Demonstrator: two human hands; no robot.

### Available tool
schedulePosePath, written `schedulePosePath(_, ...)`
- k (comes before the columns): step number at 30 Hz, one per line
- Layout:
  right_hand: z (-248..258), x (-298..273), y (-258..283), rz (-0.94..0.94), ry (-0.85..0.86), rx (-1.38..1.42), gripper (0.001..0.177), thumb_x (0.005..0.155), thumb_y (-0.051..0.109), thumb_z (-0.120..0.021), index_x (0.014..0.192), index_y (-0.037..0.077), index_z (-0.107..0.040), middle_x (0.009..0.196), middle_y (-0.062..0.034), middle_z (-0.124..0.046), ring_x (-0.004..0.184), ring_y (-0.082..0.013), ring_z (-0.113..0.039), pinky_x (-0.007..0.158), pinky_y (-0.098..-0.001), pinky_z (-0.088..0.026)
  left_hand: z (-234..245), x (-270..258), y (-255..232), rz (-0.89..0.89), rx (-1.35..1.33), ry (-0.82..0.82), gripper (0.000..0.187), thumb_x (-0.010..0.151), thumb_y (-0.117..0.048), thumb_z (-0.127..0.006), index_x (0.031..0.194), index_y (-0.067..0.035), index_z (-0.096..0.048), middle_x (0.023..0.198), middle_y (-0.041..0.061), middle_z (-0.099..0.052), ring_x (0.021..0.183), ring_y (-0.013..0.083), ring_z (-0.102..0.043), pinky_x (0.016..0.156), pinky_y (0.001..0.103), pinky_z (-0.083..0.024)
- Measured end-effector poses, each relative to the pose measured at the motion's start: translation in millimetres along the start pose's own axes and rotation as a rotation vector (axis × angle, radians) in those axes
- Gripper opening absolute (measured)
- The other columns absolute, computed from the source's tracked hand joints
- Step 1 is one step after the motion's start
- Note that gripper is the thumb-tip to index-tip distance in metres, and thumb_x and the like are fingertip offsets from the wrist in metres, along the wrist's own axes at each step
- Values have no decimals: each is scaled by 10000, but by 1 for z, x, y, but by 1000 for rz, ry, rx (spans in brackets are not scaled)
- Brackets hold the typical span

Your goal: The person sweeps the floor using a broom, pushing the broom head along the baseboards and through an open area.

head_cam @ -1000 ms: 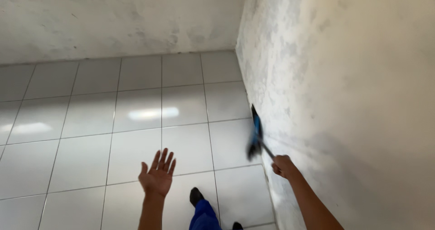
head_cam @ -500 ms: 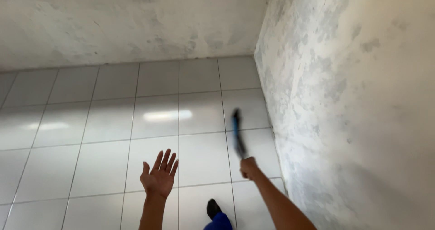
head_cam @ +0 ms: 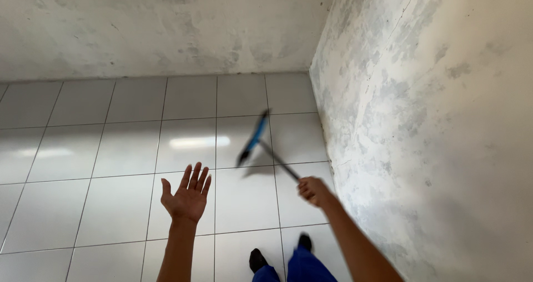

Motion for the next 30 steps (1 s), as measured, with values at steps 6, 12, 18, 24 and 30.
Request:
schedulePosePath(6,60,9,116,170,-283,-165,68,951,9,-490,980,-50,-474,634,-70,-443,442,-85,-334,333,-210,-251,-19,21,11,-19,-2,-26,840,974,-658,-302,1515,-25,-410,1497,167,-523,1400,350,-499,1176,456,-417)
schedulePosePath(12,78,32,158,59,-539,-329,184,941,57,-452,851,-68,-552,545,-81,-414,393,-123,-333,331,-290,-215,-29,32,22,-69,-18,-101,836,981,-651,-289,1524,-24,-389,1519,172,-510,1409,351,-487,1174,452,-408)
schedulePosePath(18,12,84,133,136,-376,-530,138,903,-47,-486,815,-96,-581,552,-104,-427,388,-164,-285,336,-343,-217,-65,65,37,-95,-11,-159,833,987,-650,-290,1533,-29,-383,1522,176,-485,1405,353,-468,1170,463,-391)
schedulePosePath(24,-62,129,126,46,-229,-789,76,944,-73,-426,946,-101,-497,546,-90,-430,351,-147,-302,309,-334,-212,-119,90,64,-103,35,-120,850,981,-660,-268,1532,-23,-383,1521,184,-497,1413,354,-477,1178,453,-401)
schedulePosePath(30,-46,144,234,-294,161,-250,188,1028,104,-487,873,2,-458,612,5,-405,414,-30,-296,307,-167,-208,-158,112,59,-175,71,-26,856,973,-663,-264,1539,-30,-370,1528,161,-487,1421,352,-465,1180,463,-395)
Point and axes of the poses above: each hand's wrist, its own x-axis towards the middle knuckle, its own z-axis out of the back of the hand, y = z × x, the point moved 1 cm from there along x, towards the middle knuckle
